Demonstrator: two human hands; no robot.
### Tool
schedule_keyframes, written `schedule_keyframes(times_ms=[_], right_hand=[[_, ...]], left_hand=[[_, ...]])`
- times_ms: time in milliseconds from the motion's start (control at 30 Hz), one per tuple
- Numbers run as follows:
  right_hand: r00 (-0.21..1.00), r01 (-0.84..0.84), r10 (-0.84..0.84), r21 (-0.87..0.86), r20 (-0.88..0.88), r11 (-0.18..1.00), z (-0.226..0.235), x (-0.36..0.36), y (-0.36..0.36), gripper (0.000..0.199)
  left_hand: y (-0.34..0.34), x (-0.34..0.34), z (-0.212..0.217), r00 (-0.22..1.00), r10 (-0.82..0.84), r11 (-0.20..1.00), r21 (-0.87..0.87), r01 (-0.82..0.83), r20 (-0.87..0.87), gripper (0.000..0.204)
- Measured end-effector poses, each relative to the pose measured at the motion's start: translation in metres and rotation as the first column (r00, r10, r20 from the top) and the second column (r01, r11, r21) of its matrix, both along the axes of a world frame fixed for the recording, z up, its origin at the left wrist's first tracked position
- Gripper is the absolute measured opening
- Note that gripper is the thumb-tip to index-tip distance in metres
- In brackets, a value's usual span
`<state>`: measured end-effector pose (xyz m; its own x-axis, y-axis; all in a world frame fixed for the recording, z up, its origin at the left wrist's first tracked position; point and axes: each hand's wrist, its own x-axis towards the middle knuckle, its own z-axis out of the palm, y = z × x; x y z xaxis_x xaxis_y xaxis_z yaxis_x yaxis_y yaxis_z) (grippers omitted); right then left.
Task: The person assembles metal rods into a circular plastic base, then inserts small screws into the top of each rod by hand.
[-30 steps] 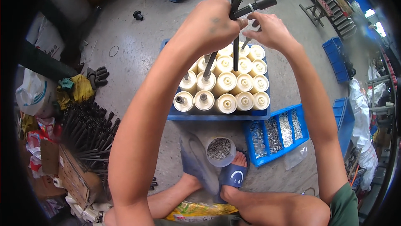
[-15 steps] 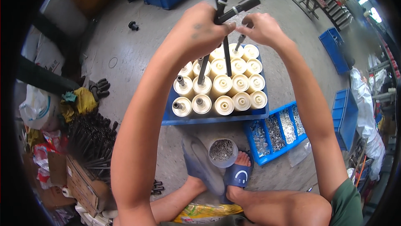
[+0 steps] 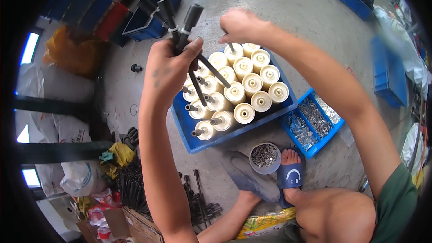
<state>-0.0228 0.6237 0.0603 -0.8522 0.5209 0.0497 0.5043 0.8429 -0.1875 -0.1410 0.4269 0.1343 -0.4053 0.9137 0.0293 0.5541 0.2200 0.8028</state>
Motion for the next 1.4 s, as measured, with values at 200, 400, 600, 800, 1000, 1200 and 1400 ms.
schedule_keyframes(times_ms=[200, 400, 600, 800, 1000, 1200, 1400], right_hand=[[0.992, -0.114, 0.106, -0.131, -0.061, 0.985, -0.007, 0.004, 0.006, 0.031], [1.0, 0.024, -0.024, -0.132, 0.006, 0.991, 0.016, 0.004, -0.004, 0.037], [0.998, -0.006, 0.008, 0.025, -0.07, 1.0, -0.025, 0.001, 0.015, 0.022], [0.799, -0.532, -0.165, -0.808, -0.578, 0.252, 0.025, 0.028, -0.019, 0.048], [0.807, -0.58, -0.232, -0.802, -0.544, -0.138, 0.022, 0.031, -0.027, 0.028], [0.779, -0.475, -0.23, -0.788, -0.584, 0.391, 0.03, 0.046, -0.015, 0.035], [0.718, -0.192, -0.273, -0.56, -0.64, 0.806, 0.017, 0.062, -0.002, 0.032]], left_hand=[[0.002, 0.004, 0.001, 1.0, -0.011, 0.999, -0.042, 0.01, -0.019, 0.031], [0.001, 0.011, 0.006, 1.0, 0.005, 1.0, -0.031, -0.005, 0.001, 0.032], [-0.001, 0.014, 0.006, 1.0, -0.012, 0.999, -0.048, 0.013, 0.019, 0.033], [-0.001, 0.009, -0.001, 0.979, -0.09, 0.992, -0.072, 0.105, 0.185, 0.032], [-0.001, 0.007, -0.001, 0.882, -0.109, 0.961, -0.177, 0.211, 0.459, 0.028], [0.0, 0.016, 0.002, 0.847, -0.064, 0.996, -0.02, 0.087, 0.527, 0.02], [0.023, -0.004, 0.006, 0.981, 0.102, 0.987, 0.109, -0.121, 0.166, 0.024]])
